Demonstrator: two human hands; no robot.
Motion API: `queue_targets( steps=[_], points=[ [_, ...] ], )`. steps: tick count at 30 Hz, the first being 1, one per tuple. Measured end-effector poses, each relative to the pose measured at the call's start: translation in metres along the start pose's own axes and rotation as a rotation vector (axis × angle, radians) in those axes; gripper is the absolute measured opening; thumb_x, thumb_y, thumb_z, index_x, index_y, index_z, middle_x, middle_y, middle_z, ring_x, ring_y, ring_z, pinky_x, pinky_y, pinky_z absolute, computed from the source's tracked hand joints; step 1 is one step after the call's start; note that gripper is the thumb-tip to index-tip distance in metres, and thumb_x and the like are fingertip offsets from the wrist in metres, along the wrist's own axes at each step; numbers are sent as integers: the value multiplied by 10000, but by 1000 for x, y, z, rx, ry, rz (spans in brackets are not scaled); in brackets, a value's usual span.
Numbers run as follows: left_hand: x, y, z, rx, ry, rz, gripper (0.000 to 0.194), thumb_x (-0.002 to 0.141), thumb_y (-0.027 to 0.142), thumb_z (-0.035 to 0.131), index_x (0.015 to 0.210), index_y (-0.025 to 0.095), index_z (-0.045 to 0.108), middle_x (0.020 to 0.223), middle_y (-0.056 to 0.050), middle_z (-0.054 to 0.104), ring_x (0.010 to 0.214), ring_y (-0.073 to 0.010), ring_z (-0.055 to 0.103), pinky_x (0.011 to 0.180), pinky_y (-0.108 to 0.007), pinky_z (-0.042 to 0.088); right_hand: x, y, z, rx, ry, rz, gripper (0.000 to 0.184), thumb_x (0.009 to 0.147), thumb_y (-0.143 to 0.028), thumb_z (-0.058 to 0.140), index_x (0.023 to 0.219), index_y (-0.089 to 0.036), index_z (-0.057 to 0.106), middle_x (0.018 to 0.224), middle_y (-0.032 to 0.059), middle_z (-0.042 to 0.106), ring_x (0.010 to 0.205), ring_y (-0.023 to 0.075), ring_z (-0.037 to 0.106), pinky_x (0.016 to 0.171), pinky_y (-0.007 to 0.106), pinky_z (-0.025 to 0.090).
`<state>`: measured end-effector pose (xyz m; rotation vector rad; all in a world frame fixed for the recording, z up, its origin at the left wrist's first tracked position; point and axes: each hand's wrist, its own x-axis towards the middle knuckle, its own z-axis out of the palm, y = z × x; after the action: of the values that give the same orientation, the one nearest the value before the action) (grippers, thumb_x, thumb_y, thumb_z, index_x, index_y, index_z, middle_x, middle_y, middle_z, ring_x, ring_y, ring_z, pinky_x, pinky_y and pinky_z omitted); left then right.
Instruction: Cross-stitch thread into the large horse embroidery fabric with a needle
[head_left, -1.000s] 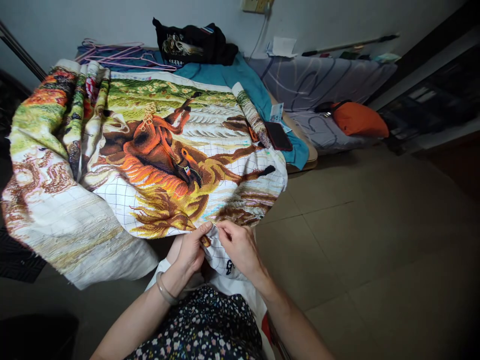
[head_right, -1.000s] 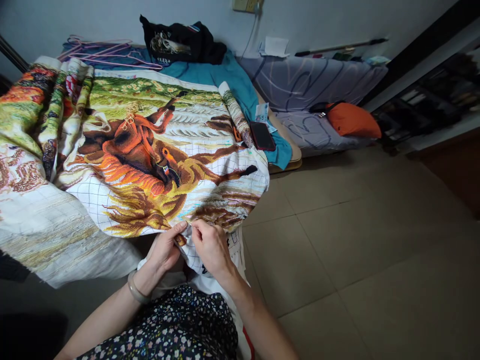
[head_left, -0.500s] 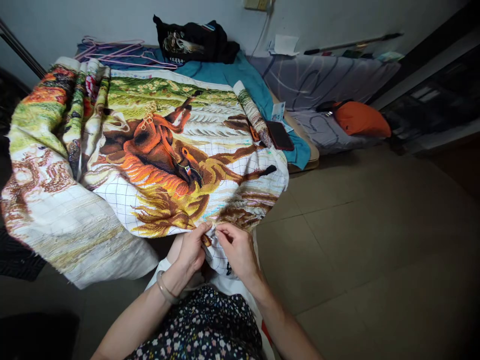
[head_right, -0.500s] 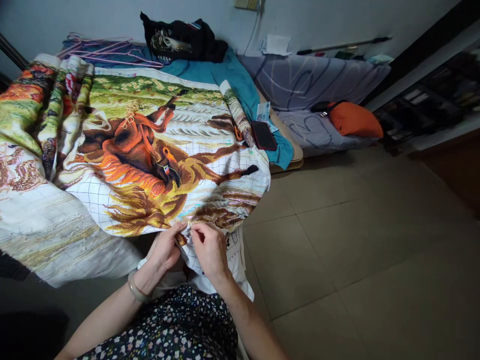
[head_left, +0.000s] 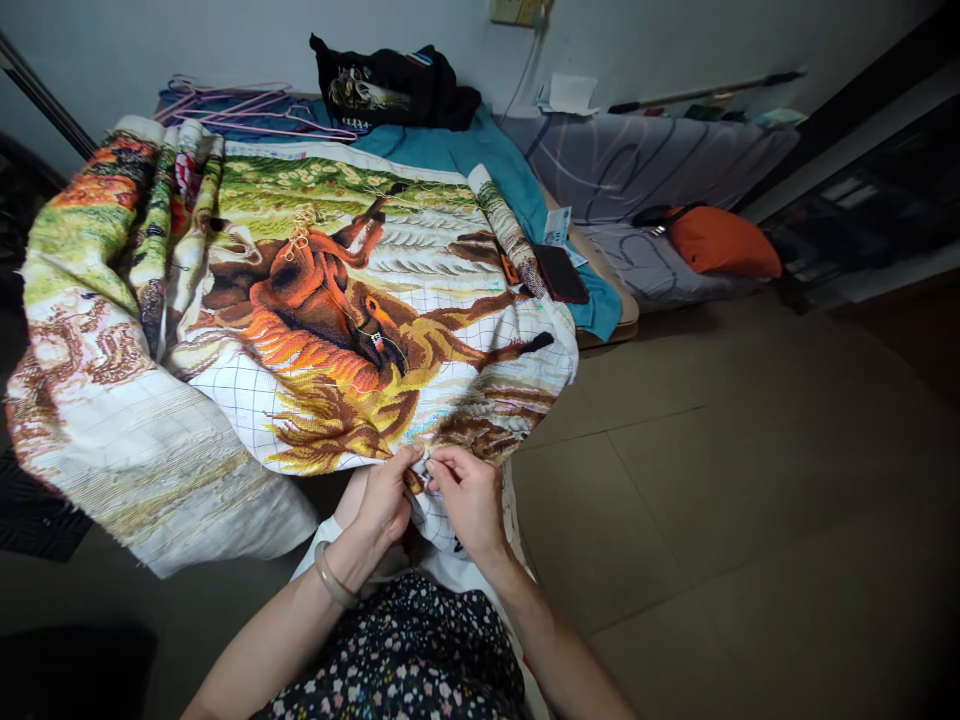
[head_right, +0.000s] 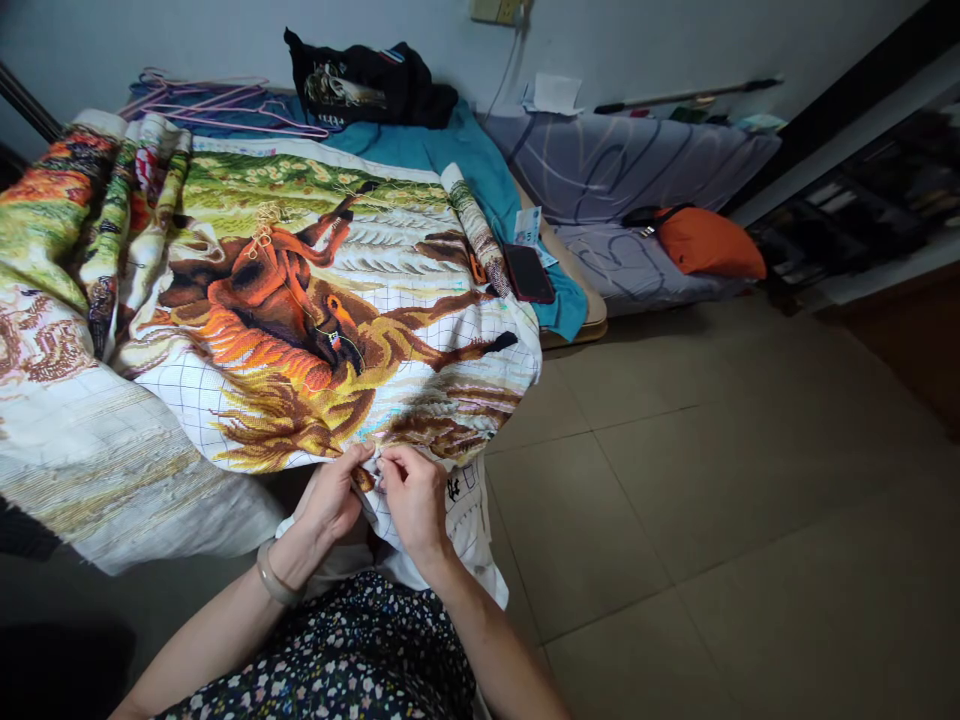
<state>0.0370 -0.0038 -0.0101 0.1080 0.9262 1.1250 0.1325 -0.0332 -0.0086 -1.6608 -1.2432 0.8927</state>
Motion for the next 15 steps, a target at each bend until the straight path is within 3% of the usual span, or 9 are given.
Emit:
queue_targets(
  steps=[3, 6, 10, 12, 15],
  points=[
    [-2, 2, 1, -10, -24, -7, 224, 543, 192, 812, 722, 131, 692, 708, -19, 704, 658, -131, 611, 682, -253, 467, 3, -9, -1, 5, 16, 7, 62, 818, -211, 544, 861, -188, 582, 640, -15, 635, 539, 137, 621, 550, 228, 470],
    [-4, 3, 0, -33, -52, -35, 283, 545, 203, 824, 792, 131, 706, 776, -38, 728, 694, -147, 636, 737, -272, 485, 9, -21, -4, -147, -52, -97, 158, 853, -185, 474, 976, -200, 573, 688, -4, 648, 619, 145, 630, 616, 240, 459],
    [-5, 3, -3, -40, -83, -28, 327, 575, 207, 817, 876, 134, 713, 836, -48, 743, 781, -174, 669, 847, -295, 480, 15, -30, -9, -318, -121, -155, 118, 873, -203, 446, 831, -198, 557, 653, 6, 633, 578, 140, 604, 568, 236, 416],
    [-4, 2, -4, -35, -92, -15, 330, 601, 199, 803, 913, 143, 711, 875, -51, 745, 843, -189, 675, 889, -309, 471, 18, -35, -19, -191, -55, -136, 114, 887, -243, 459, 805, -200, 525, 641, -6, 626, 512, 120, 586, 516, 219, 410],
    [-3, 1, -5, -48, -97, 2, 364, 618, 185, 791, 970, 160, 702, 954, -56, 742, 957, -208, 662, 949, -329, 450, 25, -49, -52, 323, 118, -144, 123, 916, -339, 459, 890, -219, 466, 788, -4, 669, 416, 85, 543, 431, 204, 417]
  ],
)
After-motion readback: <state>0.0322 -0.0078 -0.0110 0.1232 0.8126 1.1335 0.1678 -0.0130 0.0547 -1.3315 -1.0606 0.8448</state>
